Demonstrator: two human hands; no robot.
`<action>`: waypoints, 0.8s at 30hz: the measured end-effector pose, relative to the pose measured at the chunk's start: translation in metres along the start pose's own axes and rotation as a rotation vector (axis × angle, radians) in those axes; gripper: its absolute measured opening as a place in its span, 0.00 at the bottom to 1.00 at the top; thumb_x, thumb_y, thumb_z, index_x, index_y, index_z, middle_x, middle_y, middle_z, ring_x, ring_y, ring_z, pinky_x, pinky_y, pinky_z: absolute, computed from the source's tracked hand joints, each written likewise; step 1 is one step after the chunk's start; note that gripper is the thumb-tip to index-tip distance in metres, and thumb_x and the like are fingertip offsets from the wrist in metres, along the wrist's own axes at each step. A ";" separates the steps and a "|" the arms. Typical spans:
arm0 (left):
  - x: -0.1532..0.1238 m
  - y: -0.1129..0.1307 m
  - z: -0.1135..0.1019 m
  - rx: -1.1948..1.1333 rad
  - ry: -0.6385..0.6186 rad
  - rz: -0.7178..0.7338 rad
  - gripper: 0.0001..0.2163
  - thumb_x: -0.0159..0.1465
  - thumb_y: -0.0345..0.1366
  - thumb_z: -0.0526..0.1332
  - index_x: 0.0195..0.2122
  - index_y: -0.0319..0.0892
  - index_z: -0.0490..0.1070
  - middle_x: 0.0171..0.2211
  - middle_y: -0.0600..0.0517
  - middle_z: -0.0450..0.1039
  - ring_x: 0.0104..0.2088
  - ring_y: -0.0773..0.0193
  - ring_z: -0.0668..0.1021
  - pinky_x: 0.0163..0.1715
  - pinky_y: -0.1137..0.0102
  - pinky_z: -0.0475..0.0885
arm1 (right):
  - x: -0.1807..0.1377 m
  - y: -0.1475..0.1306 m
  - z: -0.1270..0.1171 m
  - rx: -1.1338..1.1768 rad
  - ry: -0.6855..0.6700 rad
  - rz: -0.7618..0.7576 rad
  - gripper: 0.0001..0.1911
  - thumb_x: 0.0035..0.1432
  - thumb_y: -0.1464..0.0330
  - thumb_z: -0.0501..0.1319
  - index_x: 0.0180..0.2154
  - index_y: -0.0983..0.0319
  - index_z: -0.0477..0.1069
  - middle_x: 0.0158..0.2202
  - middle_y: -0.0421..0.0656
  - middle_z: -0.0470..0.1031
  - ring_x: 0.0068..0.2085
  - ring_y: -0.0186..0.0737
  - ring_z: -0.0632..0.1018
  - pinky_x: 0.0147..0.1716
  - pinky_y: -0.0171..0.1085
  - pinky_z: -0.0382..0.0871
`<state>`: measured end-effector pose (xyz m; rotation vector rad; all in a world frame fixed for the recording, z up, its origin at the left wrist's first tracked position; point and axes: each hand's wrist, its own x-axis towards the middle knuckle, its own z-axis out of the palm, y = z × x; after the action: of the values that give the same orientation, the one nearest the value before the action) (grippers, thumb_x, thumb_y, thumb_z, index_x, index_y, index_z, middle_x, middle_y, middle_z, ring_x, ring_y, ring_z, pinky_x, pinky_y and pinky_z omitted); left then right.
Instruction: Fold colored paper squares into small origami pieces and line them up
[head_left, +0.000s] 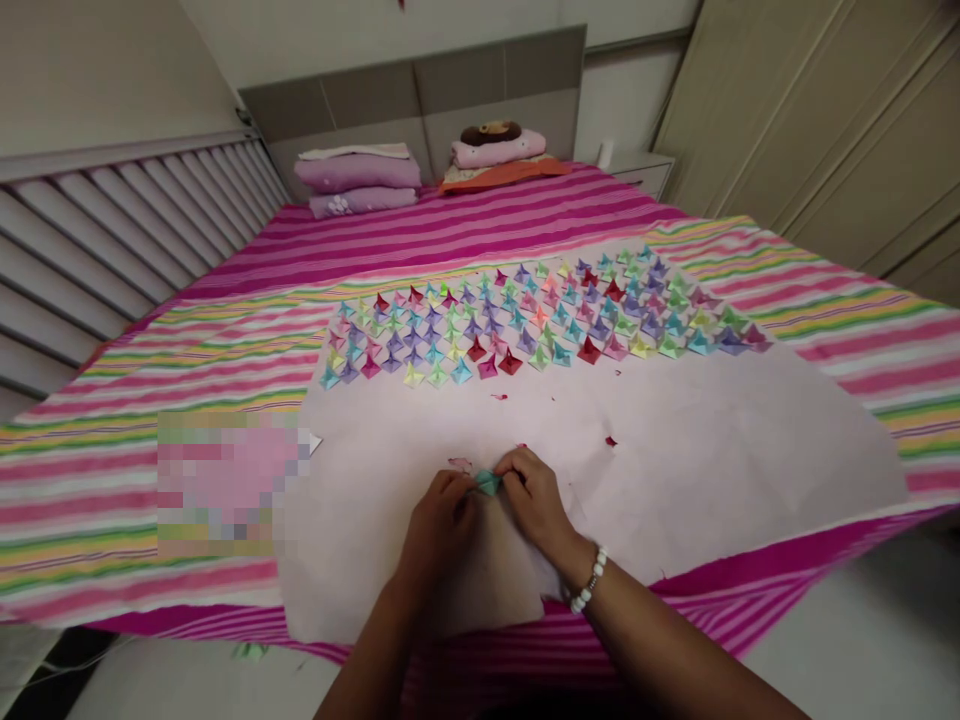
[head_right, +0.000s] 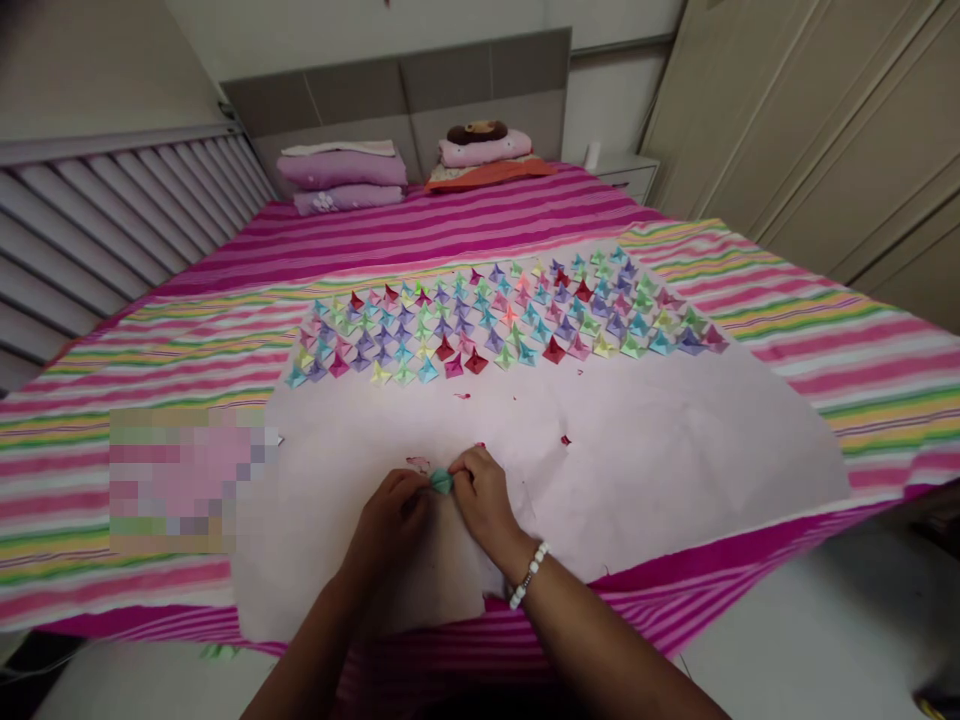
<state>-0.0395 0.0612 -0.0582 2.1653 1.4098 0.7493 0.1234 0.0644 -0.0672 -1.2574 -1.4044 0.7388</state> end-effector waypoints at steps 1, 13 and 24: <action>0.000 -0.001 -0.002 0.021 -0.019 0.006 0.12 0.60 0.26 0.53 0.40 0.45 0.73 0.38 0.50 0.72 0.38 0.63 0.77 0.38 0.68 0.72 | 0.000 0.000 0.000 -0.001 0.003 0.004 0.12 0.50 0.78 0.51 0.25 0.60 0.68 0.26 0.41 0.70 0.32 0.40 0.71 0.35 0.39 0.65; 0.006 0.003 -0.022 0.186 -0.161 0.060 0.11 0.60 0.28 0.58 0.37 0.48 0.78 0.34 0.51 0.80 0.35 0.57 0.79 0.37 0.64 0.72 | 0.000 0.005 -0.001 0.011 -0.008 -0.017 0.11 0.52 0.77 0.51 0.25 0.60 0.68 0.27 0.41 0.70 0.31 0.40 0.72 0.34 0.39 0.66; 0.023 -0.008 -0.063 0.040 0.083 -0.101 0.08 0.61 0.32 0.59 0.37 0.45 0.78 0.36 0.52 0.81 0.37 0.61 0.80 0.41 0.68 0.72 | -0.005 0.002 -0.003 0.078 0.137 -0.042 0.05 0.60 0.68 0.56 0.38 0.59 0.70 0.40 0.46 0.71 0.38 0.41 0.73 0.33 0.38 0.67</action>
<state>-0.0787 0.0903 -0.0116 2.0961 1.5767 0.7881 0.1266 0.0590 -0.0696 -1.1920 -1.2754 0.6605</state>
